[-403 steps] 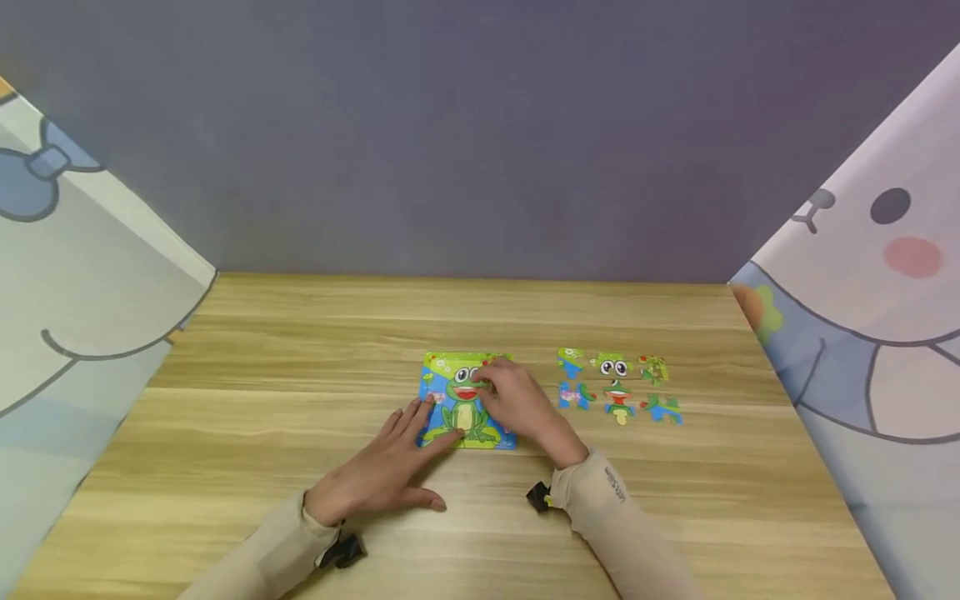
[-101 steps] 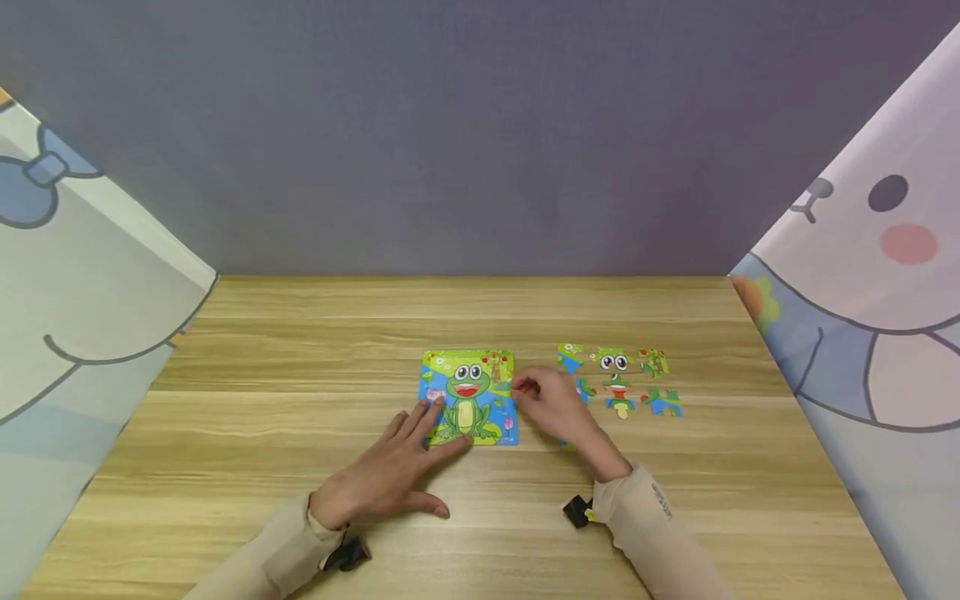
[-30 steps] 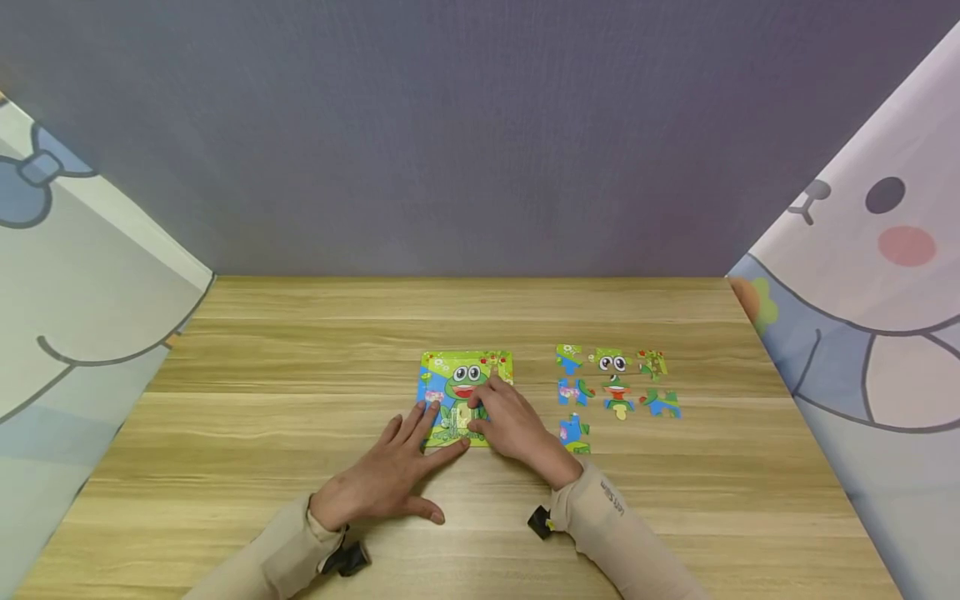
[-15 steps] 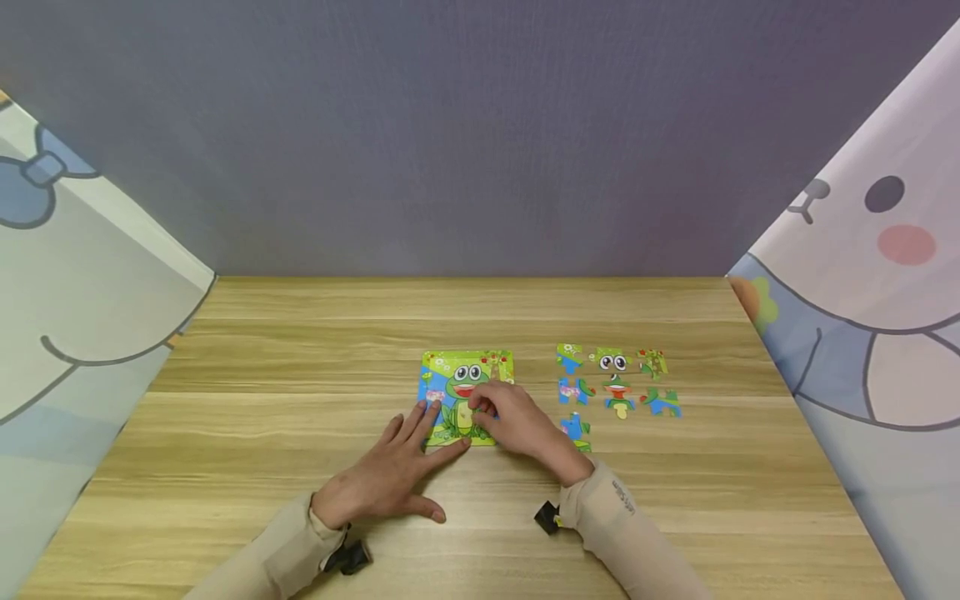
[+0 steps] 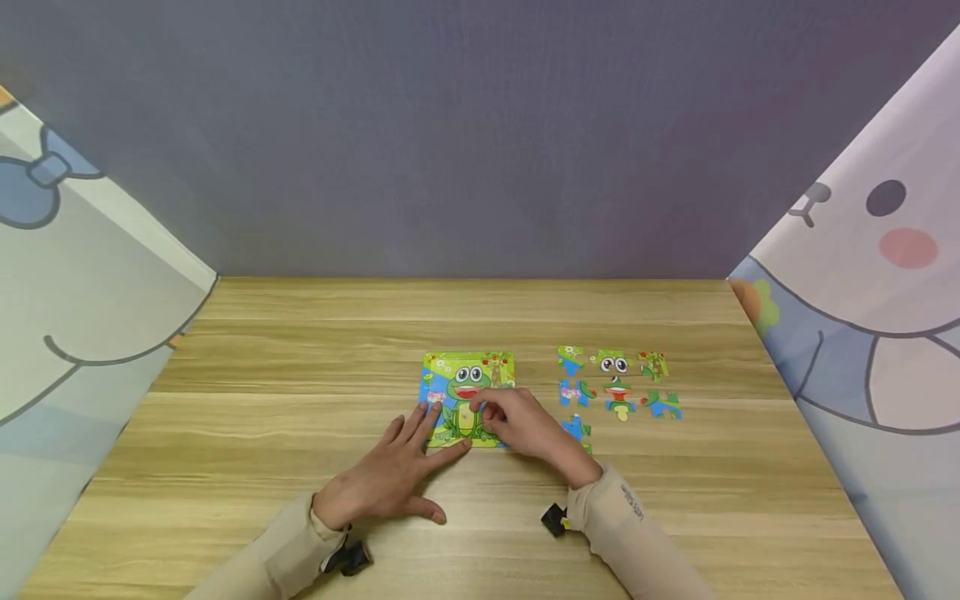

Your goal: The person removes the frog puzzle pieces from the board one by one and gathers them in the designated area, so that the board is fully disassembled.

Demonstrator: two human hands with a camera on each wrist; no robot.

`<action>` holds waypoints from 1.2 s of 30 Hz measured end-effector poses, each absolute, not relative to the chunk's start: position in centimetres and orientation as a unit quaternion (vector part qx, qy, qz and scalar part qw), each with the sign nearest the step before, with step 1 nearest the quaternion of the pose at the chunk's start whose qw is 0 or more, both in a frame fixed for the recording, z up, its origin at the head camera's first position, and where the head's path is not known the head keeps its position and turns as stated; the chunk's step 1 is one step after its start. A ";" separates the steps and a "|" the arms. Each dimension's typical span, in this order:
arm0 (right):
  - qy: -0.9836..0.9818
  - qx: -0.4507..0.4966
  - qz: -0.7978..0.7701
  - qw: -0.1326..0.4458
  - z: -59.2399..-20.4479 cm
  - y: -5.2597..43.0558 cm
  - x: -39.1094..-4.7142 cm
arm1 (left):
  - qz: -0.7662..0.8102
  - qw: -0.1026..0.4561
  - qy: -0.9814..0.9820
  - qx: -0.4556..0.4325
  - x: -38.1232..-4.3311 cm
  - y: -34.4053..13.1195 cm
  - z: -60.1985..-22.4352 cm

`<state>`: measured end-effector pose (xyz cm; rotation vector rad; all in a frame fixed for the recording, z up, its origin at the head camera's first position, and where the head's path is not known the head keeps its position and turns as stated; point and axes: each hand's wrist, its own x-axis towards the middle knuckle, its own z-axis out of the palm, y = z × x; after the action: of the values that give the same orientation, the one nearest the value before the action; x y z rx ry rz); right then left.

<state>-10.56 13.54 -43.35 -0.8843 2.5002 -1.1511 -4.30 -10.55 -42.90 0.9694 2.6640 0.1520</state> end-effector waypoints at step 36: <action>0.839 -0.179 -0.502 0.112 -42.7 17.3 -10.4 | 0.047 0.143 0.929 0.339 -4.3 -10.6 -42.8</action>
<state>-10.36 17.30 -42.73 -0.5256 2.4634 -1.4726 -4.29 -10.56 -42.79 0.9785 2.6791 0.1359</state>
